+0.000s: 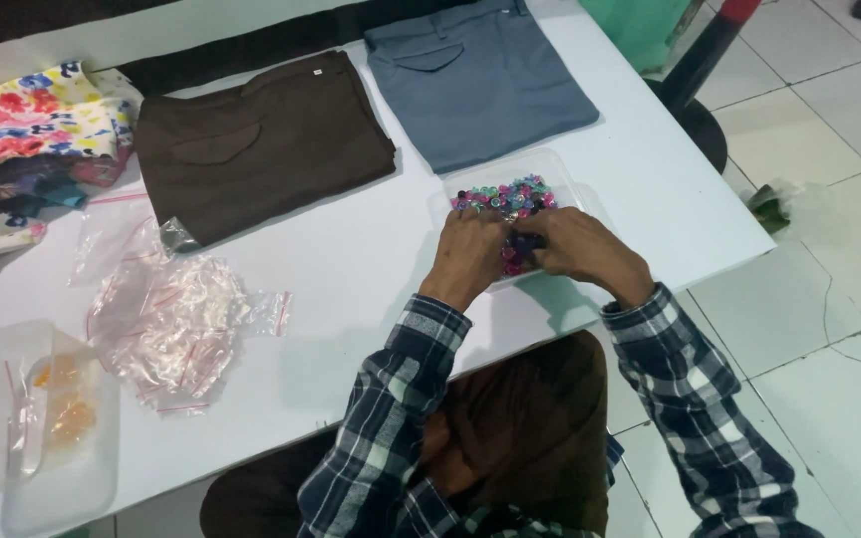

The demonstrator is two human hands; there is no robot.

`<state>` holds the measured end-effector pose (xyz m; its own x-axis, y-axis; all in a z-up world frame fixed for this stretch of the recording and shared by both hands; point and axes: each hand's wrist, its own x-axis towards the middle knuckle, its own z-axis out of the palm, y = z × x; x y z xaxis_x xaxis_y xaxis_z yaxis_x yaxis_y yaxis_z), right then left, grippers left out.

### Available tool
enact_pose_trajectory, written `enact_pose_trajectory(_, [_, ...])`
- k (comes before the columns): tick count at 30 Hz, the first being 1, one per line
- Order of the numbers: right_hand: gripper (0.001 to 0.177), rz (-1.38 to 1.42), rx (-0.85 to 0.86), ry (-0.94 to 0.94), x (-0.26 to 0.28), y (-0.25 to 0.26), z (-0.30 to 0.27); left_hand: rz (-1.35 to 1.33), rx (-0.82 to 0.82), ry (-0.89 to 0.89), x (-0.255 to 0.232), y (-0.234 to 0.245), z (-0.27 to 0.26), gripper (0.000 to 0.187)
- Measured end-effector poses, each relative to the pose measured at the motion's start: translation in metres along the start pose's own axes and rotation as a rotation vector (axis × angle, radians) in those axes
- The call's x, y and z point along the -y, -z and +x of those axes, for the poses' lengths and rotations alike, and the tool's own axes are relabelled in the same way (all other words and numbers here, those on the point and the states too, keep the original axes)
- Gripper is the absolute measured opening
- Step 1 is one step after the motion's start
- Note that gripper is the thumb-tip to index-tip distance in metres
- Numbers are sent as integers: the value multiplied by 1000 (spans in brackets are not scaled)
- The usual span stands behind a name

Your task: Picking up small buttons from a container and placing them into small plastic bags.

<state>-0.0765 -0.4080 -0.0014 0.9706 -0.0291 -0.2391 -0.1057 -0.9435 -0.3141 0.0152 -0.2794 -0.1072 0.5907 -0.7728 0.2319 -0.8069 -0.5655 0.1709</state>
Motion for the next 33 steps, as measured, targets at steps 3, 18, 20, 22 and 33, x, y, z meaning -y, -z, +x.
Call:
enact_pose_trajectory(3, [38,-13,-33,10,0,-6,11,13,-14,19,15,-39,11,32])
enact_pose_trajectory(18, [32,5,-118,24,-8,5,9,-221,6,114,4,40,1,38])
enact_pose_trajectory(20, [32,-32,-94,17,-17,-11,19,-221,22,112,6,38,3,39])
enact_pose_trajectory(22, [33,-67,-67,9,-30,-30,31,-222,43,110,8,32,3,40])
enact_pose_trajectory(33, [26,282,-190,50,-16,12,9,-426,59,118,14,49,14,26])
